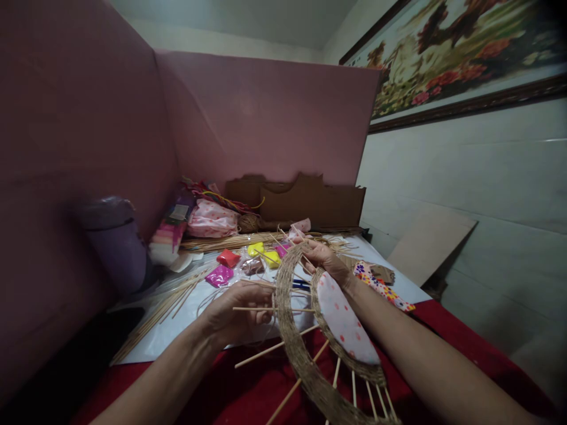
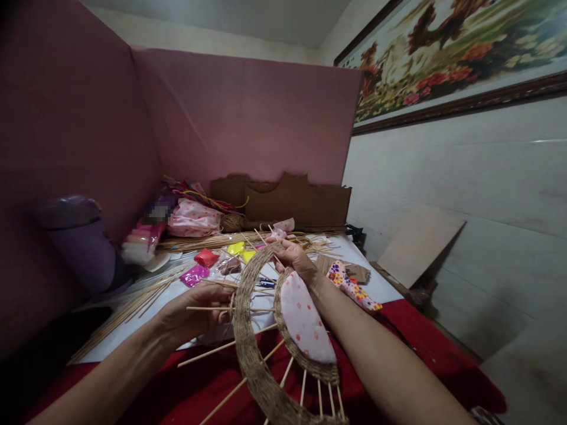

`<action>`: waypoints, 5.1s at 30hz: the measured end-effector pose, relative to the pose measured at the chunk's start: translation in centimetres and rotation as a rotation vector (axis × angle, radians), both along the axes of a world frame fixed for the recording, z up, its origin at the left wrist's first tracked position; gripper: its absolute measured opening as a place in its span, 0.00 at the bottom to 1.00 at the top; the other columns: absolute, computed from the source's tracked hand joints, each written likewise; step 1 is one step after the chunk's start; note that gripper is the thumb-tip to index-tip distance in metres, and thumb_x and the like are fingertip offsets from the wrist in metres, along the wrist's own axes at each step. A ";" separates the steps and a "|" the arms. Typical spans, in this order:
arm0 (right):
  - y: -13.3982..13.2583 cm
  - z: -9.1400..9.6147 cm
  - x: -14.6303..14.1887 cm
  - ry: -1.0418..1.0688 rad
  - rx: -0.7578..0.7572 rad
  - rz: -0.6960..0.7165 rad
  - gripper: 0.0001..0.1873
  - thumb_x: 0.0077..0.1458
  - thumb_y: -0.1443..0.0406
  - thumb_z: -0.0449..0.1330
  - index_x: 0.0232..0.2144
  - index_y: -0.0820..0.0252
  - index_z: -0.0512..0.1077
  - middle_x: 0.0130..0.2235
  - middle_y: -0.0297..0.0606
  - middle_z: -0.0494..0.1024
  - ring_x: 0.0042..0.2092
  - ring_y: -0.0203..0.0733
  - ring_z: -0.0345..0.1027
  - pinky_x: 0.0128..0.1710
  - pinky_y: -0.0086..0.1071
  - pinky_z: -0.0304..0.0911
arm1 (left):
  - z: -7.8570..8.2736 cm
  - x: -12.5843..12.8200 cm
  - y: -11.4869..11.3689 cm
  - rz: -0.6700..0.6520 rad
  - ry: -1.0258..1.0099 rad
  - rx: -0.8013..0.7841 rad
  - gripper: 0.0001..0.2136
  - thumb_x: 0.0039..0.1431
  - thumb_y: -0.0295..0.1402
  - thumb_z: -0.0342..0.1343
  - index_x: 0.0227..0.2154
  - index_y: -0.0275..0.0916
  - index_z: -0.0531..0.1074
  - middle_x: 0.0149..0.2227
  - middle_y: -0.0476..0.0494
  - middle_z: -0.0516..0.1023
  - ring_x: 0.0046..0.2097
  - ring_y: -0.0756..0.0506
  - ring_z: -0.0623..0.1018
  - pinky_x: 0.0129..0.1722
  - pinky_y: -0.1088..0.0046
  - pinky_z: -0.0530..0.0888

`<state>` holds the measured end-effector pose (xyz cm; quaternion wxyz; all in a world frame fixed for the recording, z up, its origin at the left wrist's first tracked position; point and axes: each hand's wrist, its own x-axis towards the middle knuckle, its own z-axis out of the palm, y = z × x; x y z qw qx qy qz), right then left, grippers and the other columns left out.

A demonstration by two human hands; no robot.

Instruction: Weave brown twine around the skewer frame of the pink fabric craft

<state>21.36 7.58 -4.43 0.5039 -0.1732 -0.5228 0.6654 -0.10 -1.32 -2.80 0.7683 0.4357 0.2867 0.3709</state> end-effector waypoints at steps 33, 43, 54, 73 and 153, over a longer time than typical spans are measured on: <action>-0.4 0.1 -0.3 -0.013 -0.020 0.021 0.17 0.46 0.67 0.63 0.40 0.63 0.68 0.23 0.29 0.71 0.14 0.24 0.54 0.13 0.20 0.49 | 0.3 0.2 -0.7 -0.020 0.090 0.189 0.06 0.48 0.30 0.59 0.25 0.31 0.73 0.24 0.47 0.70 0.25 0.53 0.66 0.26 0.77 0.61; 0.3 0.3 0.4 0.028 -0.043 -0.026 0.18 0.43 0.67 0.64 0.40 0.62 0.68 0.25 0.30 0.74 0.14 0.23 0.55 0.12 0.19 0.48 | -0.2 0.0 -0.5 0.007 0.063 0.144 0.06 0.50 0.30 0.59 0.30 0.32 0.72 0.30 0.42 0.75 0.31 0.49 0.74 0.34 0.73 0.67; 1.1 0.4 1.4 0.071 -0.034 -0.060 0.17 0.43 0.68 0.64 0.38 0.61 0.67 0.24 0.28 0.72 0.15 0.24 0.55 0.12 0.20 0.49 | 0.4 -0.1 -1.0 0.109 0.098 0.071 0.12 0.45 0.28 0.62 0.32 0.35 0.66 0.20 0.49 0.73 0.18 0.56 0.65 0.18 0.82 0.59; 1.0 0.3 1.1 0.057 -0.025 -0.079 0.18 0.43 0.68 0.65 0.39 0.62 0.67 0.24 0.28 0.72 0.14 0.24 0.56 0.12 0.20 0.49 | 0.6 0.4 -1.5 0.061 0.212 0.011 0.11 0.41 0.33 0.63 0.23 0.36 0.66 0.13 0.55 0.66 0.14 0.58 0.56 0.16 0.79 0.46; 2.6 0.6 3.2 0.026 -0.083 -0.346 0.12 0.43 0.70 0.62 0.34 0.63 0.68 0.23 0.33 0.74 0.14 0.27 0.57 0.11 0.22 0.49 | -1.3 0.9 -3.1 0.581 1.289 1.486 0.09 0.50 0.26 0.54 0.29 0.45 0.76 0.17 0.47 0.74 0.20 0.48 0.68 0.24 0.73 0.49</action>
